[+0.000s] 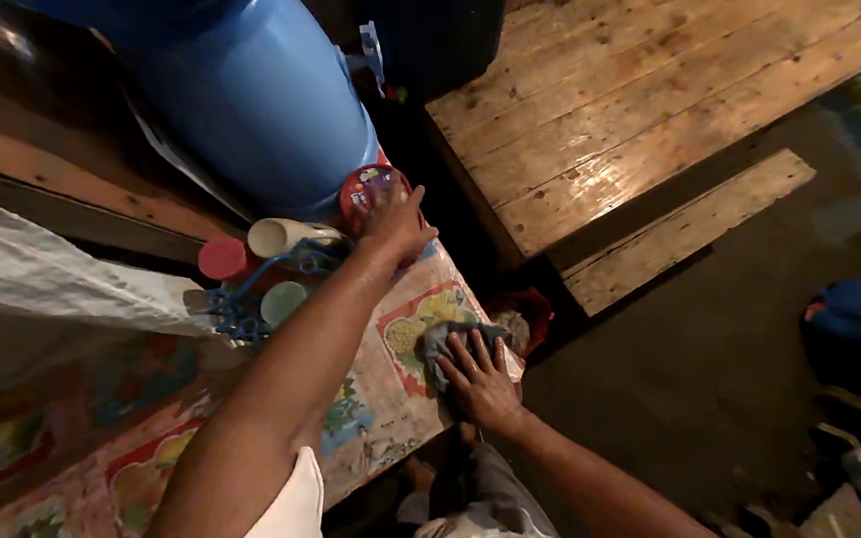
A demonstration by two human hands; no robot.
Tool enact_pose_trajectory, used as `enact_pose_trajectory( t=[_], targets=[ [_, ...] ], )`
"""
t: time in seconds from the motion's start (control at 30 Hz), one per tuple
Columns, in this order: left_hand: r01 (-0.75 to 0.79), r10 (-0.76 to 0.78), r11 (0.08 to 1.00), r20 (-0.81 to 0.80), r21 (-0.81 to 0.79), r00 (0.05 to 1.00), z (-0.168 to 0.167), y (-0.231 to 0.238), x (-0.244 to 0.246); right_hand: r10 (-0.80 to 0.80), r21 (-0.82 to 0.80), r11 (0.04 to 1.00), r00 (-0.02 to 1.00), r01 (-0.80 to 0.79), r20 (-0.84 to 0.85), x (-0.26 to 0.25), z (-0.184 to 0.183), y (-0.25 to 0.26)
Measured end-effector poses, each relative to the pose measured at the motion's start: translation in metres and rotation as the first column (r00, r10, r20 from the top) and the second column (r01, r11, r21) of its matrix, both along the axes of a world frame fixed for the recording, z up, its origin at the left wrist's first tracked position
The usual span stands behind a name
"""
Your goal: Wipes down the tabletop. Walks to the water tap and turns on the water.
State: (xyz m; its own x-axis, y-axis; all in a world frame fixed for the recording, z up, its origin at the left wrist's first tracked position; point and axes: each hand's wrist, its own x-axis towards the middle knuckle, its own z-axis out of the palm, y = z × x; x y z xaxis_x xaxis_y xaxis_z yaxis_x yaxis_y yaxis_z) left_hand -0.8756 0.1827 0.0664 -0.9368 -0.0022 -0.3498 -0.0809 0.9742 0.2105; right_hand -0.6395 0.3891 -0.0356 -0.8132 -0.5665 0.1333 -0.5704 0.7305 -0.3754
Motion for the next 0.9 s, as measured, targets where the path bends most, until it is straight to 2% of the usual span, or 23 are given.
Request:
enact_pose_trajectory(
  t=[0.1,0.17,0.23,0.3,0.43,0.5,0.77,0.9],
  targets=[
    [-0.019,0.019,1.0,-0.017,0.025,1.0,-0.013,-0.016,-0.013,-0.095,0.0,0.995,0.994,0.095,0.048,-0.058,-0.005,-0.03],
    [-0.041,0.041,0.999,0.01,0.019,0.999,-0.013,-0.013,-0.013,-0.11,0.056,0.993,0.986,0.103,0.125,-0.093,-0.009,-0.045],
    [-0.076,0.075,0.997,0.028,0.003,0.997,-0.01,-0.007,-0.01,-0.095,0.11,0.991,0.988,0.082,0.12,-0.105,-0.014,-0.051],
    [-0.108,0.108,0.994,0.041,0.001,0.993,-0.007,-0.003,-0.004,-0.054,0.117,0.992,0.993,0.042,0.101,-0.085,-0.016,-0.043],
    [-0.151,0.151,0.988,0.041,0.013,0.988,-0.008,0.001,0.001,0.027,0.056,0.998,0.999,-0.026,-0.03,-0.003,-0.012,-0.008],
    [-0.159,0.159,0.987,0.055,-0.003,0.986,-0.006,0.003,0.002,0.042,0.086,0.996,0.998,-0.037,-0.052,0.014,-0.008,-0.004],
    [-0.144,0.145,0.989,0.049,-0.01,0.988,-0.008,0.002,-0.001,0.043,0.13,0.989,0.973,-0.074,0.227,-0.076,-0.003,-0.097],
    [-0.167,0.167,0.986,0.042,-0.011,0.985,-0.007,0.005,0.0,0.13,0.048,0.99,0.987,-0.135,0.099,-0.04,-0.013,-0.076]
  ],
)
